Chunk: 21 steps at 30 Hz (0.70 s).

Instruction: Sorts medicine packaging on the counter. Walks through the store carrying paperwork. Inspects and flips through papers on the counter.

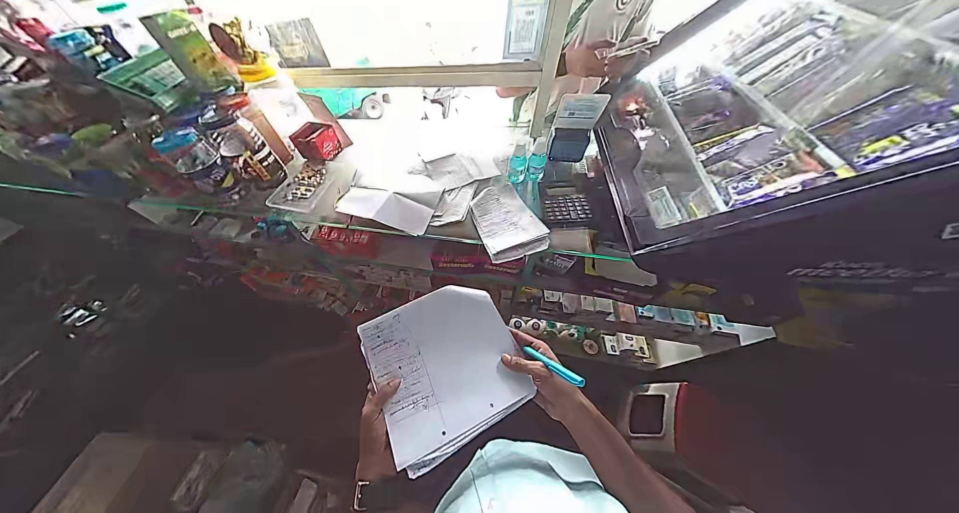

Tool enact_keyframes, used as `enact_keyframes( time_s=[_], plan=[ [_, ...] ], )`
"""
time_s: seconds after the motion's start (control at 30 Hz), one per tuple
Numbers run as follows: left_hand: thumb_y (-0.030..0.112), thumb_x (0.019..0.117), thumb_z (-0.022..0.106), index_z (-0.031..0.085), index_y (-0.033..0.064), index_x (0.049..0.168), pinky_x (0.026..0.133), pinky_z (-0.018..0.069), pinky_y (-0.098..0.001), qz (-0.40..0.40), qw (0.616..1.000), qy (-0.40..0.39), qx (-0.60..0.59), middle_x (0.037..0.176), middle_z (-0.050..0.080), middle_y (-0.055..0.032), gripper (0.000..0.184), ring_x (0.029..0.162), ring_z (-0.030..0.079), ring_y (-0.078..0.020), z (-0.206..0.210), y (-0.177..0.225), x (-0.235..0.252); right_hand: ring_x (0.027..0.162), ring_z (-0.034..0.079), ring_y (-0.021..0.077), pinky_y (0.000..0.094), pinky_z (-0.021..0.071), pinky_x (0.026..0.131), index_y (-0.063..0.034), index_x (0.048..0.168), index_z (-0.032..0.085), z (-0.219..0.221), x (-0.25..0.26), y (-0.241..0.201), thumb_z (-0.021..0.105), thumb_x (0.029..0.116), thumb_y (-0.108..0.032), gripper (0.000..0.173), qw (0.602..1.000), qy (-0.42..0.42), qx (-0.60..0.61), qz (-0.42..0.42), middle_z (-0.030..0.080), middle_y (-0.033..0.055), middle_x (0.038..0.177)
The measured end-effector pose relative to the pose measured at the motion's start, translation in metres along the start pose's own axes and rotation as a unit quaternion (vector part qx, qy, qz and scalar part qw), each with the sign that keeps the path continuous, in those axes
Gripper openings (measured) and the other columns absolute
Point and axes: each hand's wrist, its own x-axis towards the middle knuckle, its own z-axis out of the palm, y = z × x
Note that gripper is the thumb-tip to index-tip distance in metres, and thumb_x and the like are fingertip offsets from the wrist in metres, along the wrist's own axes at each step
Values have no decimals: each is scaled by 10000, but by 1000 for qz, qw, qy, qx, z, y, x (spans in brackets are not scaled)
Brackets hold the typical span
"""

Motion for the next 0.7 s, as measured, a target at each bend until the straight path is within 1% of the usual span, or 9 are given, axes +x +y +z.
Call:
enact_keyframes(
  time_s=[0.13, 0.23, 0.3, 0.4, 0.47, 0.5, 0.57, 0.63, 0.7],
  plan=[
    [76, 984, 444, 597, 49, 1169, 721, 656, -354, 25, 1000, 4, -15, 937, 768, -101, 242, 828, 768, -160, 18, 15, 28, 1122, 679, 179, 340, 582, 951, -11, 1449, 550, -5, 60, -16, 676, 909, -4, 554, 994, -40, -89, -48, 677, 107, 1306],
    [94, 976, 469, 597, 52, 1180, 729, 656, -356, 43, 999, -7, -7, 949, 766, -99, 245, 838, 766, -160, 46, 25, 62, 1127, 672, 133, 293, 567, 954, 15, 1450, 535, -2, 103, -48, 684, 894, -10, 576, 979, -45, -158, -117, 654, 92, 1360],
    [111, 993, 469, 573, 51, 1226, 750, 655, -377, 46, 999, -26, 2, 983, 756, -107, 262, 873, 761, -176, 74, 29, 91, 1090, 679, 90, 264, 573, 939, 20, 1419, 560, -5, 126, -72, 695, 896, -30, 542, 955, -30, -227, -188, 677, 80, 1319],
    [207, 1092, 360, 578, 49, 1260, 805, 650, -377, 62, 995, -75, -1, 1033, 756, -95, 317, 936, 754, -168, 131, 30, 136, 881, 693, 49, 236, 583, 787, 31, 1378, 589, -21, 153, -106, 681, 880, -28, 510, 939, 42, -235, -248, 752, 46, 1076],
    [309, 1119, 289, 591, 66, 1290, 867, 632, -368, 61, 991, -116, 11, 1085, 751, -63, 423, 995, 735, -146, 156, 23, 160, 878, 704, 64, 241, 594, 774, 24, 1371, 595, -37, 167, -123, 679, 867, -1, 511, 939, 92, -212, -255, 753, 50, 1085],
    [323, 1120, 280, 608, 70, 1253, 855, 633, -363, 49, 991, -121, 17, 1059, 755, -54, 434, 973, 737, -142, 163, 16, 169, 909, 707, 84, 254, 599, 793, 9, 1382, 594, -48, 175, -130, 681, 872, -14, 518, 940, 109, -211, -246, 745, 61, 1123],
    [248, 1072, 369, 614, 44, 1170, 792, 632, -390, -7, 994, -109, 19, 977, 751, -96, 333, 889, 741, -185, 168, -3, 188, 948, 714, 100, 257, 603, 817, -17, 1403, 584, -73, 194, -137, 684, 884, -57, 530, 931, 138, -254, -224, 741, 75, 1133],
    [67, 978, 515, 557, -20, 1172, 774, 633, -435, -51, 994, -87, 27, 958, 726, -172, 218, 853, 739, -248, 167, -26, 206, 1101, 688, 128, 289, 560, 944, -38, 1416, 589, -93, 205, -134, 686, 935, -149, 504, 867, 162, -420, -215, 709, 98, 1262],
    [-16, 950, 560, 566, -60, 1170, 761, 635, -435, -55, 995, -62, 56, 932, 724, -187, 225, 818, 738, -254, 168, -43, 222, 1333, 568, 345, 509, 454, 1109, -36, 1359, 650, -89, 210, -123, 635, 995, -261, 428, 757, 147, -587, -248, 611, 183, 1421]
  ],
)
